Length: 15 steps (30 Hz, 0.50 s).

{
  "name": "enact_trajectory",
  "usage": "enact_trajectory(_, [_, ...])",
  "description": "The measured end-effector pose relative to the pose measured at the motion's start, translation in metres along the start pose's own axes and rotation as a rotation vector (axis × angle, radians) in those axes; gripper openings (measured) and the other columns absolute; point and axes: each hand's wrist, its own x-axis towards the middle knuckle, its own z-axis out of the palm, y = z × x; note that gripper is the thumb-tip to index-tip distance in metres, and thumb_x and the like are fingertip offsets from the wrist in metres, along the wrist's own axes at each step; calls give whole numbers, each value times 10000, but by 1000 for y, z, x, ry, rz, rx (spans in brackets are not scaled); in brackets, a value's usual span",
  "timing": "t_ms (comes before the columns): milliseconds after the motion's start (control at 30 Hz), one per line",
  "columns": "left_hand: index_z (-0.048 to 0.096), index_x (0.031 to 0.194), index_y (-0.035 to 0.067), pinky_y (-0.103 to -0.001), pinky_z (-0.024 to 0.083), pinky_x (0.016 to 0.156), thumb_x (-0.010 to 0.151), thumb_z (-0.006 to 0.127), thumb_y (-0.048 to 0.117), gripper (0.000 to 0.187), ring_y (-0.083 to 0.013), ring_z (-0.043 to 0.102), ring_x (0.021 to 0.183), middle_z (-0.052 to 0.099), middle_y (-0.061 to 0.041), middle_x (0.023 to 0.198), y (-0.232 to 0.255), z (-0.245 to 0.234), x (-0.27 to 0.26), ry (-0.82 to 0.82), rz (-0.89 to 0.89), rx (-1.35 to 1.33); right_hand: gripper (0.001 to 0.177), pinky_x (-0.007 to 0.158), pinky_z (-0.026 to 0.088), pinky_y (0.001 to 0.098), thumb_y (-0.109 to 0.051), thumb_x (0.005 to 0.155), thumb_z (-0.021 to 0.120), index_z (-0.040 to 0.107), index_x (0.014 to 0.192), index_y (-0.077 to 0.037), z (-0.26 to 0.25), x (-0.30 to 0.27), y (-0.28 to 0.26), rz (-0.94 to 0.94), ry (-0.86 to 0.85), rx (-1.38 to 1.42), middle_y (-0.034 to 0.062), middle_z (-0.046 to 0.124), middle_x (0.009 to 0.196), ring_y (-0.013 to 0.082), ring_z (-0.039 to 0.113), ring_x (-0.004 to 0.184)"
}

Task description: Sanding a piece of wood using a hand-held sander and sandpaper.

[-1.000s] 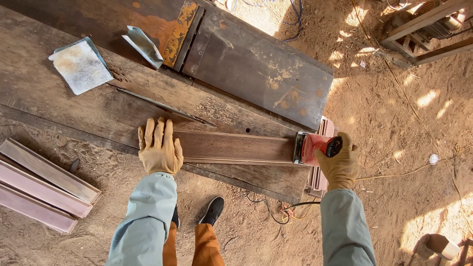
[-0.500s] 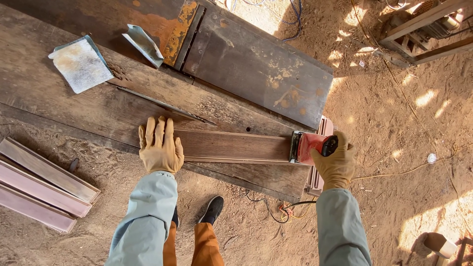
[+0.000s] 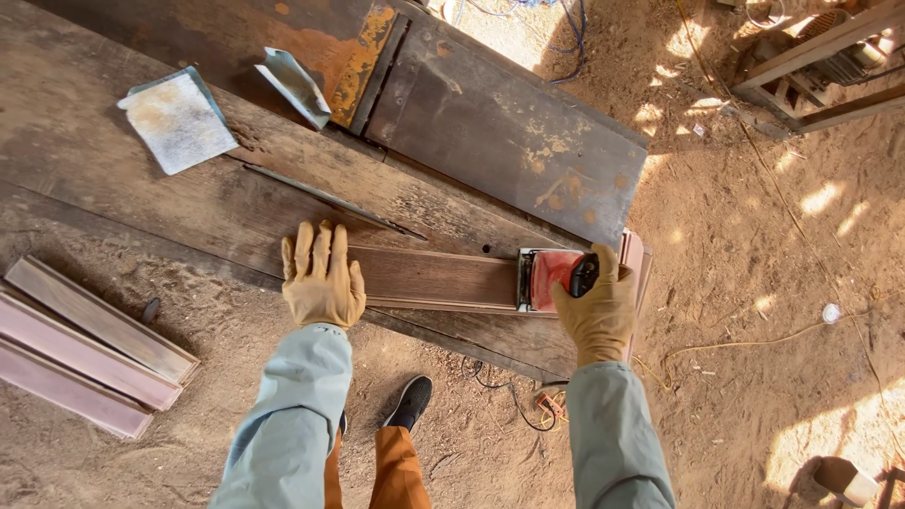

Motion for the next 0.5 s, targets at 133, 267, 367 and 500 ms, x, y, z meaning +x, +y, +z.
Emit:
enact_trajectory(133, [368, 1531, 103, -495, 12, 1239, 1004, 211, 449, 649, -322, 165, 1520, 334, -100, 1609, -2, 4, 2, -85, -31, 97, 758, 736, 587, 475, -351, 684, 891, 510, 1340, -330, -10, -19, -55, -82, 57, 68, 119, 596, 1152, 335, 666, 968])
enact_trajectory(267, [350, 1573, 99, -501, 21, 1276, 1049, 222, 416, 626, -315, 177, 1565, 336, -97, 1650, 0, -6, -2, -102, -38, 102, 722, 712, 579, 519, -353, 712, 890, 516, 1329, -340, -19, -34, -109, -46, -7, 67, 141, 582, 1202, 375, 670, 993])
enact_trajectory(367, [351, 1577, 93, -509, 46, 1282, 1047, 273, 380, 607, -324, 205, 1562, 354, -105, 1635, 0, -6, -3, -48, -28, 24, 744, 723, 589, 512, -366, 729, 878, 494, 1366, -345, -20, -43, -137, -20, -76, 45, 149, 569, 1207, 374, 674, 999])
enact_trajectory(500, [335, 1569, 60, -519, 94, 1274, 1016, 342, 314, 609, -341, 240, 1538, 379, -125, 1610, -1, -3, -4, -7, -19, -102, 749, 710, 599, 505, -346, 723, 871, 487, 1367, -354, -18, -54, -168, -33, -97, 54, 153, 559, 1208, 369, 668, 1009])
